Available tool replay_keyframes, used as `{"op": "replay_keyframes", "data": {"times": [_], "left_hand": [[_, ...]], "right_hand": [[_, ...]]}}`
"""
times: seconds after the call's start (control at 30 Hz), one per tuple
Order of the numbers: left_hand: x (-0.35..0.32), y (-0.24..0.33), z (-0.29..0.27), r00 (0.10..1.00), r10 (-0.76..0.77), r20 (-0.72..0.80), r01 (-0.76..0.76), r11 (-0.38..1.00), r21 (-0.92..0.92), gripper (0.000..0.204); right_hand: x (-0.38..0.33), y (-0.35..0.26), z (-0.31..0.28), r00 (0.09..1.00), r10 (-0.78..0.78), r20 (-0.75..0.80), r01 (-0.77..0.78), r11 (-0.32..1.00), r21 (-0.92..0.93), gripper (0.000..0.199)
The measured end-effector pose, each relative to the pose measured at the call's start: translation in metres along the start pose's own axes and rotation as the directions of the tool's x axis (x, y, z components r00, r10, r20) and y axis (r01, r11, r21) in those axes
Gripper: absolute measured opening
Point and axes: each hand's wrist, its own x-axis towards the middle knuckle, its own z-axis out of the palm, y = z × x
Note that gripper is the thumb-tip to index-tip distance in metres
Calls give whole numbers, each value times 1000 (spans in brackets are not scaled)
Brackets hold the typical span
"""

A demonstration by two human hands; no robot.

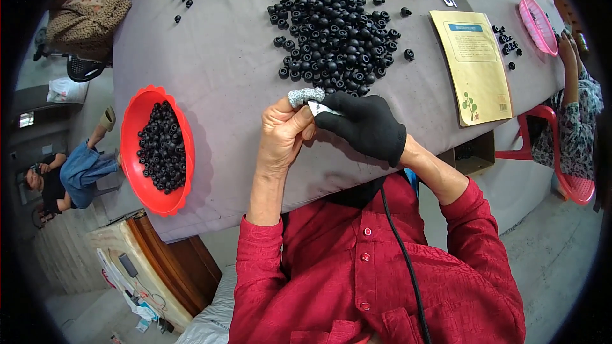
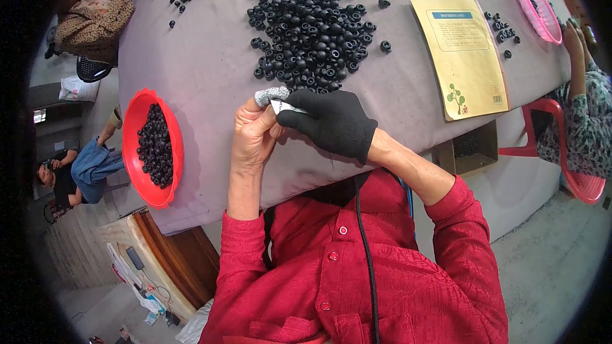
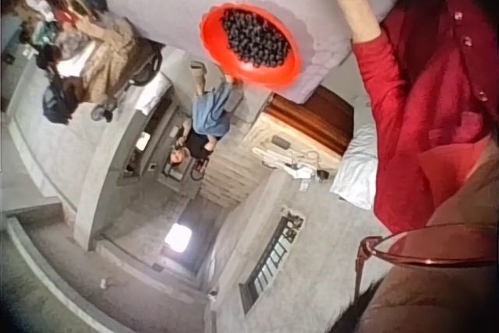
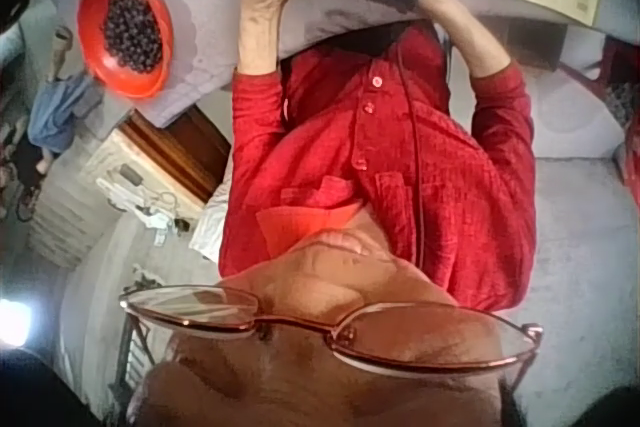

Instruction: The person cleans and sorts small black plastic or rubber components on a table, wiping them with a cleaning cloth and placing them into a red bowl.

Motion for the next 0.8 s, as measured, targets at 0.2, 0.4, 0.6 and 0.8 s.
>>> {"op": "replay_keyframes", "data": {"times": [0.2,0.4,0.6,0.8], "left_hand": [[0,0,3,1000,-13,4,13,1000,-20,18],[6,-1,6,1000,-14,0,14,998,-69,18],[3,6,3,1000,-12,-13,11,993,-114,15],[0,4,-5,995,-48,-85,35,989,-145,15]], "right_hand": [[-2,1,-1,1000,-7,-1,7,999,52,22],[-2,-1,-5,993,109,48,-116,974,196,22],[0,-2,-4,999,-28,-15,29,999,17,24],[-4,8,6,988,97,-121,-84,991,105,24]]}}
